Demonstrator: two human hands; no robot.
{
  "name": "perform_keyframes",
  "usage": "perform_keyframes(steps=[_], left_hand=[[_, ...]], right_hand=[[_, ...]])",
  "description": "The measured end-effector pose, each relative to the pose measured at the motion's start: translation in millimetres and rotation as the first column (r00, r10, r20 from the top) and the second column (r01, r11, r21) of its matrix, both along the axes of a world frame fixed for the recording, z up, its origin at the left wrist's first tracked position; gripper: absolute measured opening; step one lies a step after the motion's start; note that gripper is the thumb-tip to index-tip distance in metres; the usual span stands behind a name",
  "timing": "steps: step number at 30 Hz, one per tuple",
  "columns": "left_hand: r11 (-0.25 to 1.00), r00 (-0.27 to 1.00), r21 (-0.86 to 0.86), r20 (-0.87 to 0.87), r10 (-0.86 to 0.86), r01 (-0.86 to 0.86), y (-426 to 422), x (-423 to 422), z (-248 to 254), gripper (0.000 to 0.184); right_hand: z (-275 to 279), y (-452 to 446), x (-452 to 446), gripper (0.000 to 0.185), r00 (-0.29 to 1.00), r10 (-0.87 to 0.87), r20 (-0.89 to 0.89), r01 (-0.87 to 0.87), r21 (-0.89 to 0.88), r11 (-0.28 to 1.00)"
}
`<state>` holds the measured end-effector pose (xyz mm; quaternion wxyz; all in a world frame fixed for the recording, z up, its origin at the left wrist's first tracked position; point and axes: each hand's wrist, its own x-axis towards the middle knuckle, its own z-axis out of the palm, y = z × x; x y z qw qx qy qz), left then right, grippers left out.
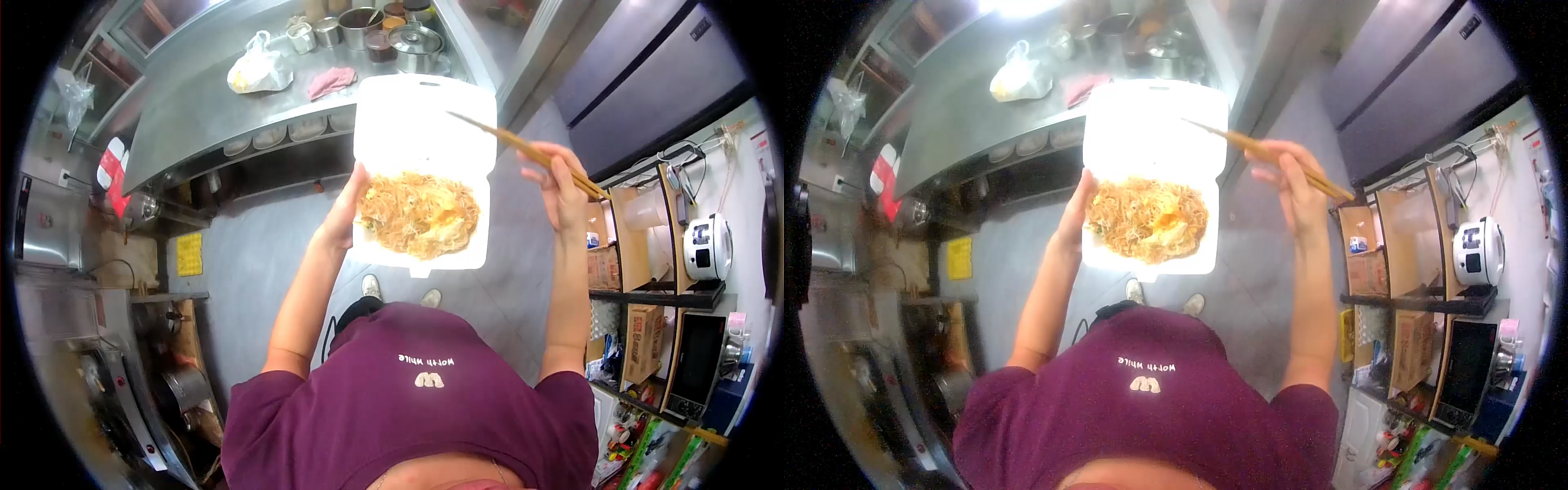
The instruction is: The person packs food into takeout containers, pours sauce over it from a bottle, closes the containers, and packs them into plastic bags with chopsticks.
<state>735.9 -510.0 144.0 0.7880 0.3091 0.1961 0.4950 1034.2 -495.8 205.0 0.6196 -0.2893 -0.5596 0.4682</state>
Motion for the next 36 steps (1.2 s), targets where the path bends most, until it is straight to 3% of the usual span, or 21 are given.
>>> perform_keyframes(steps=[3, 6, 9, 12, 15, 16, 19, 22, 25, 28, 31, 32, 35, 36], left_hand=[[0.999, 0.996, 0.043, -0.086, 0.023, -0.020, -2.5, 4.1, 6.7, 0.065], [0.999, 0.997, 0.052, -0.083, 0.009, -0.005, 2.9, 3.4, 4.5, 0.067], [0.998, 0.997, 0.004, -0.024, -0.068, 0.068, 4.1, 1.8, -4.1, 0.067], [0.998, 0.996, 0.049, -0.079, -0.030, 0.033, 1.6, 3.4, 2.9, 0.068], [0.998, 0.996, 0.057, -0.087, -0.024, 0.030, 5.6, 0.5, -4.6, 0.067], [0.996, 0.996, 0.053, -0.058, -0.063, 0.066, 7.0, -1.2, -7.2, 0.067], [0.997, 0.996, 0.059, -0.076, -0.041, 0.046, 5.3, -0.8, 0.0, 0.067], [0.998, 0.997, 0.065, -0.081, -0.019, 0.025, 3.9, 1.8, 3.0, 0.067], [0.999, 0.995, 0.051, -0.099, -0.009, 0.014, 4.9, -0.3, 0.6, 0.066], [0.998, 0.997, 0.057, -0.075, -0.002, 0.006, 9.6, -0.4, -4.6, 0.066], [0.999, 0.996, 0.052, -0.090, -0.006, 0.011, 5.1, 0.6, -0.2, 0.066], [0.999, 0.994, 0.049, -0.105, -0.009, 0.014, 3.8, 1.1, 1.9, 0.066], [0.998, 0.995, 0.056, -0.100, 0.000, 0.005, 3.3, 2.4, 2.6, 0.067], [0.998, 0.996, 0.068, -0.092, -0.005, 0.011, 2.9, 2.2, 4.1, 0.067]], right_hand=[[-8.3, 4.1, 2.1, 0.024, 0.967, 0.097, 0.234, -0.104, 0.017, 0.994], [-11.8, 4.3, 6.9, 0.025, 0.987, 0.162, 0.014, -0.161, -0.060, 0.985], [2.8, 21.0, -6.8, 0.025, 0.999, -0.034, -0.021, 0.035, 0.041, 0.999], [-2.3, 13.2, 4.4, 0.025, 0.937, 0.232, 0.261, -0.230, -0.037, 0.973], [3.2, 17.0, 7.2, 0.025, 0.981, 0.193, 0.027, -0.194, 0.099, 0.976], [5.1, 19.9, 2.4, 0.026, 0.997, 0.073, 0.037, -0.078, 0.139, 0.987], [2.5, 12.7, 6.8, 0.025, 0.920, 0.224, 0.323, -0.246, 0.028, 0.969], [-1.5, 14.5, 14.8, 0.025, 0.992, 0.124, -0.012, -0.122, 0.125, 0.985], [3.6, 17.4, 0.5, 0.024, 0.990, -0.143, 0.021, 0.136, 0.188, 0.973], [-3.5, 4.5, 2.2, 0.022, 0.976, 0.091, 0.198, -0.143, 0.265, 0.954], [3.0, -0.3, 10.9, 0.022, 0.997, 0.065, 0.050, -0.073, 0.188, 0.979], [7.0, 1.9, 6.7, 0.022, 0.999, -0.023, -0.024, 0.027, 0.174, 0.984], [-0.1, 4.8, -1.0, 0.023, 0.986, -0.052, 0.161, 0.019, 0.203, 0.979], [-3.5, 3.5, 2.1, 0.023, 0.986, 0.051, 0.161, -0.078, 0.164, 0.983]])
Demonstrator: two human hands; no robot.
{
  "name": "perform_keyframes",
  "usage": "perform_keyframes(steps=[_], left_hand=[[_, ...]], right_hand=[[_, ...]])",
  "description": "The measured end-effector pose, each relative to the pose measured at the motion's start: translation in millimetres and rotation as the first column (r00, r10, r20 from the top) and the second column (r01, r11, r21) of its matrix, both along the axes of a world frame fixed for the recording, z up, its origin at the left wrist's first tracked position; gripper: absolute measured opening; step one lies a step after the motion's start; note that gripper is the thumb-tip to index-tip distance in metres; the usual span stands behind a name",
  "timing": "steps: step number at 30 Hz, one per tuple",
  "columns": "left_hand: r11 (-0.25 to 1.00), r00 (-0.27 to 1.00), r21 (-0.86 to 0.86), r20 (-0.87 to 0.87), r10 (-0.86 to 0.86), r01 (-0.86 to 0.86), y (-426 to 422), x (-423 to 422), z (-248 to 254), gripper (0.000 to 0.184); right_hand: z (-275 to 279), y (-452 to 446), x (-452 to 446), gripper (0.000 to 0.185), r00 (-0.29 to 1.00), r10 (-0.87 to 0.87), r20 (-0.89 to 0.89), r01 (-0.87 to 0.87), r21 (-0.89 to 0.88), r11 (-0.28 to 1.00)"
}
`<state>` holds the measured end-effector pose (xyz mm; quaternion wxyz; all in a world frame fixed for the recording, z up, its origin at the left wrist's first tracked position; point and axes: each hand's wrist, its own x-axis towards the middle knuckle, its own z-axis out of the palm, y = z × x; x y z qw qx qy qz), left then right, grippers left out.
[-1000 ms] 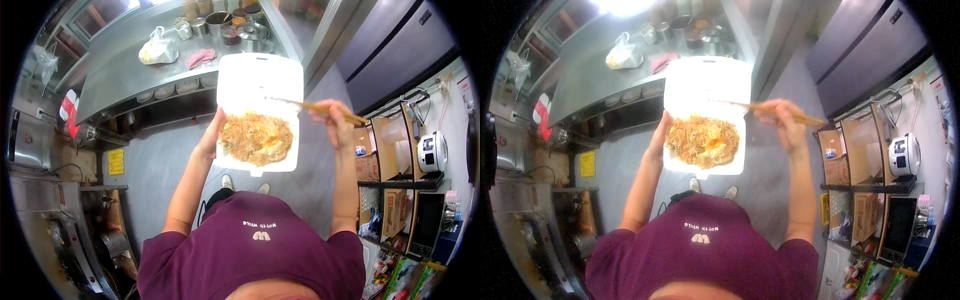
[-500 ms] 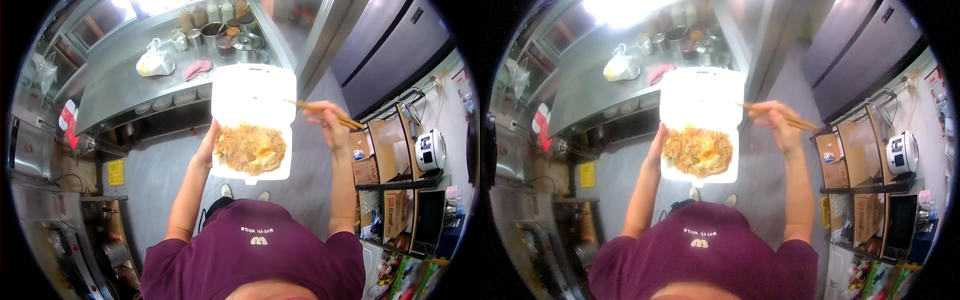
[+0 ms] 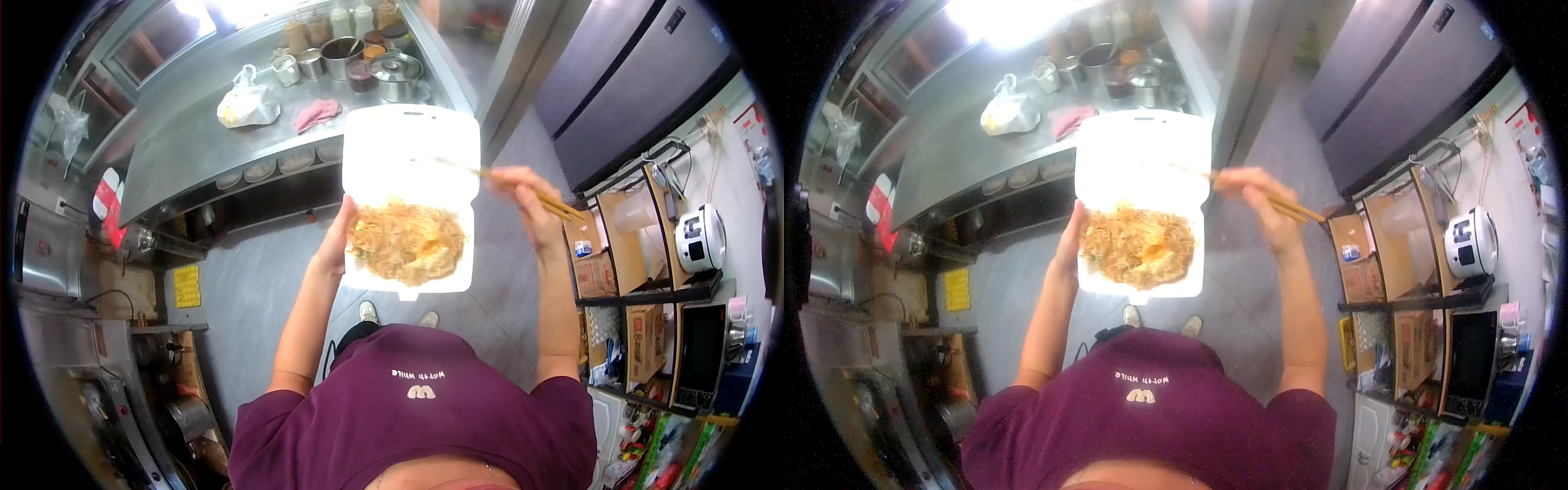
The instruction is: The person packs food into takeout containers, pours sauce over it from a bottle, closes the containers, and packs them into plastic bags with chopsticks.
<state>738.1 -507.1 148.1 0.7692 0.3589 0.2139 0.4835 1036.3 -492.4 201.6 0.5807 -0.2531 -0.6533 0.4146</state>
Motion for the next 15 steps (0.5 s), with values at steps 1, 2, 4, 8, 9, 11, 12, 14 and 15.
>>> perform_keyframes(steps=[1, 2, 4, 8, 9, 11, 12, 14, 15], left_hand=[[1.000, 1.000, 0.012, 0.010, -0.004, 0.003, -0.6, 0.8, 2.4, 0.067], [1.000, 1.000, 0.017, 0.021, -0.008, 0.008, -2.7, 1.6, 2.8, 0.067], [1.000, 1.000, -0.024, -0.018, -0.003, 0.003, -2.1, -0.2, 1.3, 0.067], [0.999, 0.999, 0.032, -0.025, 0.020, -0.019, -1.1, 0.4, 1.5, 0.067], [0.999, 0.999, 0.023, -0.036, 0.027, -0.026, 0.1, 0.5, 3.0, 0.067], [0.999, 0.997, -0.013, -0.064, 0.034, -0.035, -2.4, 0.5, 4.1, 0.067], [1.000, 0.998, -0.012, -0.051, 0.022, -0.022, -4.1, 0.4, 2.6, 0.067], [1.000, 1.000, 0.007, -0.025, -0.002, 0.003, -2.2, -0.5, 3.0, 0.067], [1.000, 1.000, 0.005, -0.019, 0.008, -0.008, -1.6, -0.4, 1.3, 0.067]], right_hand=[[-3.5, -3.1, 7.1, 0.024, 0.995, 0.101, 0.001, -0.101, -0.040, 0.994], [-0.2, -7.5, 6.6, 0.025, 0.980, 0.200, -0.002, -0.199, -0.087, 0.976], [9.2, -6.2, 0.6, 0.025, 0.998, -0.034, -0.046, 0.029, -0.096, 0.995], [0.6, -5.2, 2.2, 0.026, 0.997, 0.058, -0.045, -0.065, -0.168, 0.984], [-1.6, -6.5, 7.0, 0.027, 0.985, 0.167, -0.053, -0.174, -0.212, 0.962], [-0.2, -1.6, 10.1, 0.028, 0.992, -0.030, -0.125, 0.007, -0.179, 0.984], [1.3, -3.3, 10.0, 0.029, 0.978, -0.132, -0.164, 0.104, -0.170, 0.980], [4.6, -9.9, 4.8, 0.031, 0.993, -0.115, 0.013, 0.115, -0.174, 0.978], [5.8, -12.2, 3.3, 0.032, 0.989, -0.103, 0.103, 0.119, -0.171, 0.978]])
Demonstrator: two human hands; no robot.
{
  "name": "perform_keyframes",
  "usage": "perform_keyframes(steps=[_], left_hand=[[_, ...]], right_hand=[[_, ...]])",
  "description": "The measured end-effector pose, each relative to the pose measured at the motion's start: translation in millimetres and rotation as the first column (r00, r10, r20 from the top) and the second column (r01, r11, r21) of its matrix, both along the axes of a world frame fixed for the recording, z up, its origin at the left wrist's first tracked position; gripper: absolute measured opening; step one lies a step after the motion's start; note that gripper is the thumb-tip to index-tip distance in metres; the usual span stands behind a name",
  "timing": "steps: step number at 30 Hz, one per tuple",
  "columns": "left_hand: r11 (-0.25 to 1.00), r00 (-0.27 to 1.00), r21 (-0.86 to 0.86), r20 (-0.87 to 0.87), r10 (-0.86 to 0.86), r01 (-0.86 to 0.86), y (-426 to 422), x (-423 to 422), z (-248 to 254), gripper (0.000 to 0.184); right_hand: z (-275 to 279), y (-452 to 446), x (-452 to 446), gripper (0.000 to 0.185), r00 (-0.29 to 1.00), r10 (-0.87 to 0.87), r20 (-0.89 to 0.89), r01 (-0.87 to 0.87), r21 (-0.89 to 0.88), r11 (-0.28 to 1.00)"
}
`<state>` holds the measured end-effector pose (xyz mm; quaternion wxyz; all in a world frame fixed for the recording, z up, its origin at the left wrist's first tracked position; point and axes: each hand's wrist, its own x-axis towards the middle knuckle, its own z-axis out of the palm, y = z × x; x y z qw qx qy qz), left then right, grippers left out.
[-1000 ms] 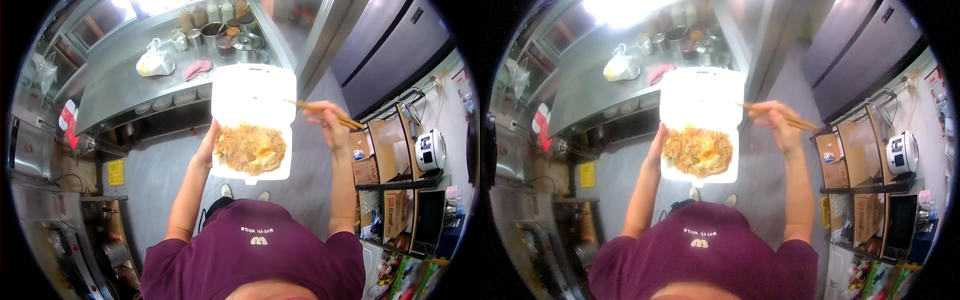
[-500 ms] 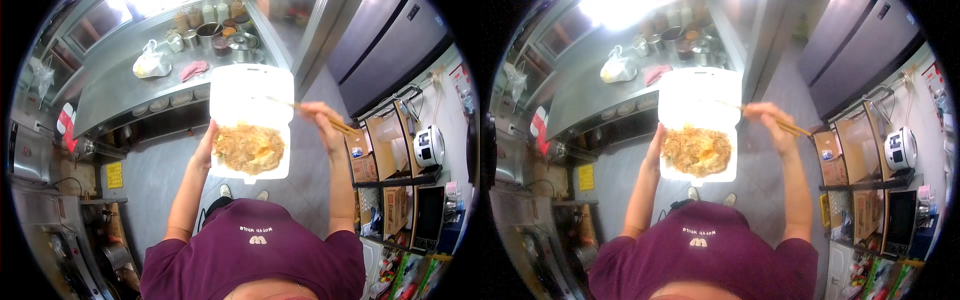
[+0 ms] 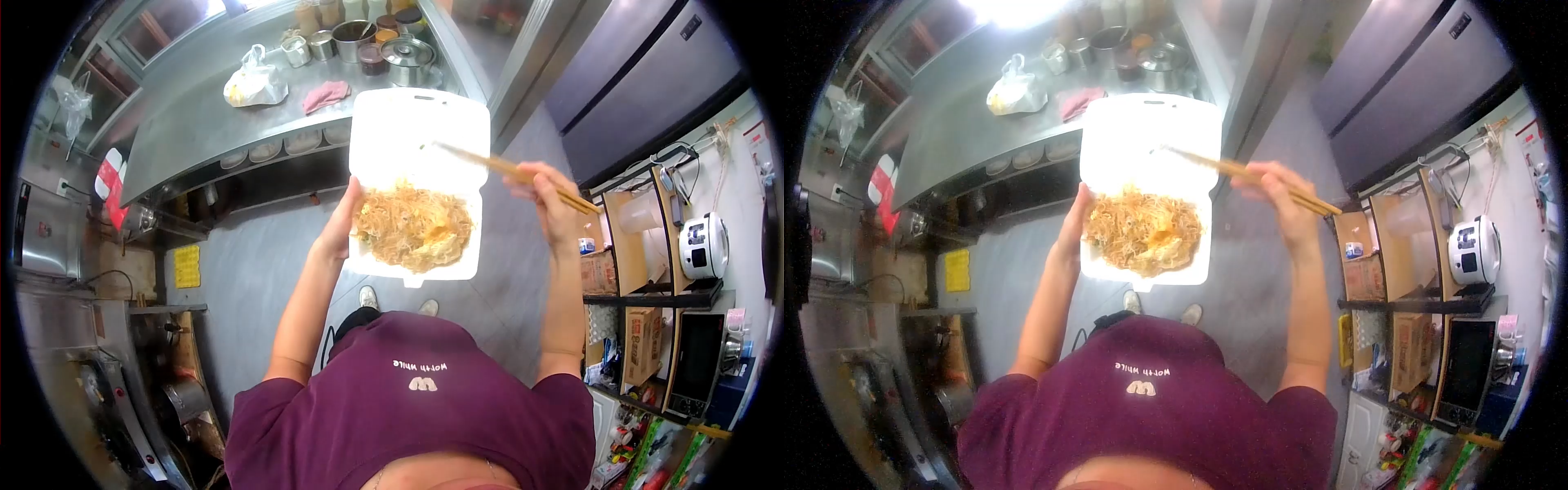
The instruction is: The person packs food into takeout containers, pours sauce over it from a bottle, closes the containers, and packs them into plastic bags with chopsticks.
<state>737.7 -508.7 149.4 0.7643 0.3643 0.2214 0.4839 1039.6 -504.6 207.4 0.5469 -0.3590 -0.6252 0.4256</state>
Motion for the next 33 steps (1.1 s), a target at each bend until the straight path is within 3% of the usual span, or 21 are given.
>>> perform_keyframes(steps=[3, 6, 9, 12, 13, 16, 19, 22, 27, 30, 31, 33], left_hand=[[1.000, 1.000, -0.016, 0.031, 0.001, 0.000, 2.3, 0.0, -7.7, 0.068], [0.998, 0.998, -0.031, 0.053, -0.045, 0.047, 2.3, -1.5, -9.6, 0.068], [1.000, 0.999, -0.004, 0.034, -0.030, 0.030, 2.3, -1.7, -6.7, 0.068], [1.000, 0.999, -0.015, 0.050, -0.018, 0.019, 0.6, -1.2, -8.4, 0.066], [0.999, 0.997, -0.037, 0.073, -0.020, 0.023, 0.4, -1.5, -9.1, 0.064], [1.000, 0.995, -0.027, 0.095, -0.011, 0.014, 1.6, -1.3, -10.6, 0.062], [1.000, 0.996, -0.022, 0.086, 0.007, -0.006, 3.8, -0.7, -10.3, 0.063], [0.999, 0.996, -0.039, 0.090, -0.005, 0.009, 6.1, -0.7, -15.0, 0.063], [1.000, 0.999, 0.007, 0.039, 0.018, -0.018, 4.4, -0.4, -11.6, 0.064], [0.999, 0.998, -0.023, 0.053, -0.029, 0.030, 3.5, -0.9, -15.1, 0.066], [0.999, 0.998, -0.026, 0.054, -0.025, 0.026, 4.0, -0.9, -14.5, 0.066], [1.000, 0.999, -0.008, 0.038, -0.011, 0.011, 5.5, -0.7, -13.1, 0.067]], right_hand=[[-1.8, -2.8, 7.5, 0.032, 0.980, 0.081, -0.183, -0.092, -0.052, 0.994], [11.2, 5.9, -8.2, 0.033, 0.989, -0.054, -0.134, 0.059, 0.028, 0.998], [-2.6, -1.5, 9.4, 0.033, 0.965, 0.259, -0.043, -0.262, -0.074, 0.962], [-2.0, -0.1, 20.3, 0.033, 0.980, 0.144, -0.137, -0.151, -0.042, 0.988], [-1.4, 3.3, 18.0, 0.033, 0.994, 0.049, -0.093, -0.053, -0.048, 0.997], [-7.5, -2.6, 8.3, 0.032, 0.974, 0.221, 0.043, -0.219, -0.039, 0.975], [-10.8, 0.7, 15.5, 0.032, 0.951, 0.283, -0.127, -0.287, -0.018, 0.958], [-3.4, 11.7, -4.0, 0.032, 0.988, 0.127, -0.083, -0.132, -0.067, 0.989], [-12.2, 10.8, 9.8, 0.032, 0.890, 0.431, -0.148, -0.445, -0.078, 0.892], [-7.8, 14.5, 1.2, 0.032, 0.967, 0.191, -0.171, -0.206, -0.075, 0.976], [-8.2, 15.9, -4.0, 0.031, 0.981, 0.173, -0.088, -0.181, -0.096, 0.979], [-15.3, 7.7, 3.9, 0.031, 0.940, 0.322, -0.111, -0.333, -0.098, 0.938]])
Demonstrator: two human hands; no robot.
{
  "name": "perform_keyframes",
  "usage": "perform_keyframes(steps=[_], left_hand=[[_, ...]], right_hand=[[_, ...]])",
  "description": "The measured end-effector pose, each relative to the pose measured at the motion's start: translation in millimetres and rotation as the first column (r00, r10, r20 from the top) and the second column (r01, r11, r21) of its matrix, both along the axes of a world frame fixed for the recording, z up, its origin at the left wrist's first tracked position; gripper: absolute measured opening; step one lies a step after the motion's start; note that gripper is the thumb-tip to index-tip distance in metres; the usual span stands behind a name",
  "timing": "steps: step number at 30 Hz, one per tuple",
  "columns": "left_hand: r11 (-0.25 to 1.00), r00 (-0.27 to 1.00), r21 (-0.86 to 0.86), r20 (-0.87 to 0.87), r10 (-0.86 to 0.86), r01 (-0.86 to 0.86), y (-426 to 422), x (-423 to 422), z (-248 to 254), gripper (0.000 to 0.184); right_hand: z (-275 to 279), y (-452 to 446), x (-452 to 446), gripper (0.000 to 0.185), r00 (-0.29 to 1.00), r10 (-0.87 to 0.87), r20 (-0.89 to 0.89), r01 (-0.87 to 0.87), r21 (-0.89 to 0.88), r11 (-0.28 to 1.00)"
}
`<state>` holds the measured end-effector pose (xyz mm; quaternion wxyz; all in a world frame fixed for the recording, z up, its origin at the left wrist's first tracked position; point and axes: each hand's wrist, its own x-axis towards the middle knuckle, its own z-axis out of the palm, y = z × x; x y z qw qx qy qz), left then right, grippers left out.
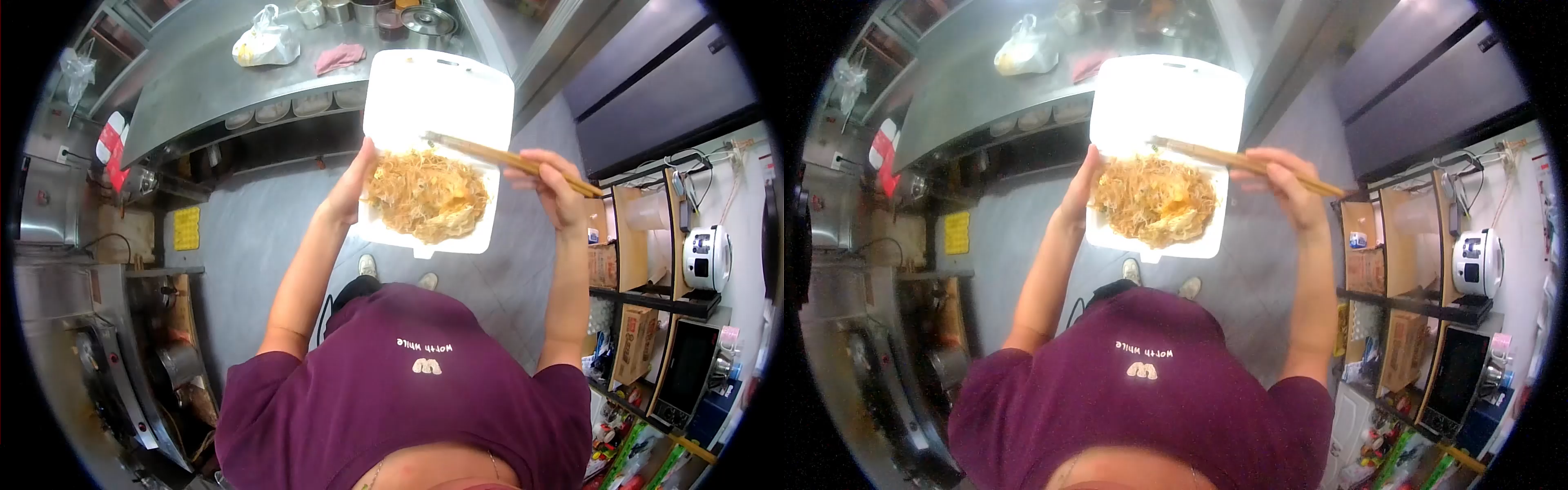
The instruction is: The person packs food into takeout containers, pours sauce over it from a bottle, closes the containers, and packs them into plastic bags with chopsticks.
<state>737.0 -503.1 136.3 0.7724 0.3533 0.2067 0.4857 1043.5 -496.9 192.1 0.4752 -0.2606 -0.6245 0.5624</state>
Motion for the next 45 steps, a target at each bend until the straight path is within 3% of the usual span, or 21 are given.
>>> perform_keyframes(steps=[2, 5, 6, 10, 14, 17, 20, 23, 27, 31, 32, 35, 36, 40, 45], left_hand=[[0.999, 0.999, 0.026, -0.027, 0.028, -0.027, -1.0, -0.5, -0.7, 0.067], [0.998, 0.999, -0.053, 0.023, 0.037, -0.036, 1.1, -1.7, -4.8, 0.063], [0.998, 0.999, -0.049, 0.030, 0.035, -0.033, 1.9, -1.6, -4.0, 0.063], [1.000, 0.999, -0.019, 0.049, 0.022, -0.021, 4.1, -0.3, -0.2, 0.062], [0.998, 0.999, -0.057, 0.048, 0.005, -0.002, 5.9, -2.0, -3.8, 0.063], [0.999, 0.999, -0.022, 0.023, 0.030, -0.029, 4.8, -0.3, 1.7, 0.064], [0.998, 0.998, -0.027, -0.015, 0.063, -0.063, 4.1, 0.2, 2.0, 0.065], [0.999, 1.000, -0.044, 0.020, -0.010, 0.011, 7.1, -2.2, -2.3, 0.066], [0.997, 0.997, 0.000, -0.031, 0.075, -0.075, 3.9, 1.4, 4.4, 0.066], [1.000, 1.000, -0.011, -0.002, 0.019, -0.019, 0.0, 0.4, 4.5, 0.065], [1.000, 1.000, -0.002, 0.019, 0.000, 0.000, 1.4, -0.4, 4.7, 0.064], [0.998, 0.998, 0.001, 0.007, 0.067, -0.067, 1.6, 0.4, 9.1, 0.062], [0.998, 0.998, 0.000, 0.002, 0.056, -0.056, 0.3, -0.7, 7.9, 0.064], [0.999, 0.999, 0.006, 0.012, 0.045, -0.045, -2.3, -4.7, 3.6, 0.068], [0.996, 0.995, -0.039, 0.047, 0.087, -0.086, 0.1, 0.0, 1.0, 0.066]], right_hand=[[2.0, -4.9, 13.0, 0.031, 0.992, 0.123, -0.027, -0.123, 0.006, 0.992], [6.2, -5.6, 16.9, 0.031, 0.980, -0.195, -0.034, 0.195, -0.001, 0.981], [7.9, -4.2, 13.5, 0.031, 0.968, -0.245, 0.054, 0.244, 0.017, 0.970], [2.3, -12.9, 15.2, 0.032, 0.999, 0.038, 0.001, -0.038, -0.014, 0.999], [7.0, -4.1, 8.3, 0.034, 0.970, -0.242, 0.019, 0.242, 0.009, 0.970], [2.4, -10.1, 5.5, 0.034, 0.998, -0.058, 0.039, 0.058, 0.003, 0.998], [1.1, -4.5, 10.5, 0.034, 0.995, -0.020, -0.099, 0.020, -0.001, 1.000], [4.6, 4.5, -11.7, 0.034, 0.995, -0.104, 0.006, 0.105, -0.019, 0.994], [5.9, 0.7, -1.1, 0.032, 0.996, 0.081, 0.025, -0.080, -0.036, 0.996], [11.7, -1.7, -17.7, 0.031, 0.995, -0.073, 0.072, 0.074, -0.020, 0.997], [9.4, -3.3, -18.5, 0.030, 0.996, 0.003, 0.093, -0.002, -0.014, 1.000], [10.7, -4.9, 2.1, 0.031, 1.000, -0.010, 0.004, 0.010, -0.044, 0.999], [9.9, -6.5, 9.6, 0.031, 0.995, -0.089, -0.037, 0.087, -0.049, 0.995], [-1.3, -22.8, 16.6, 0.031, 0.992, -0.126, 0.029, 0.127, -0.060, 0.990], [2.2, -30.8, 27.1, 0.031, 0.975, -0.211, -0.066, 0.209, -0.047, 0.977]])
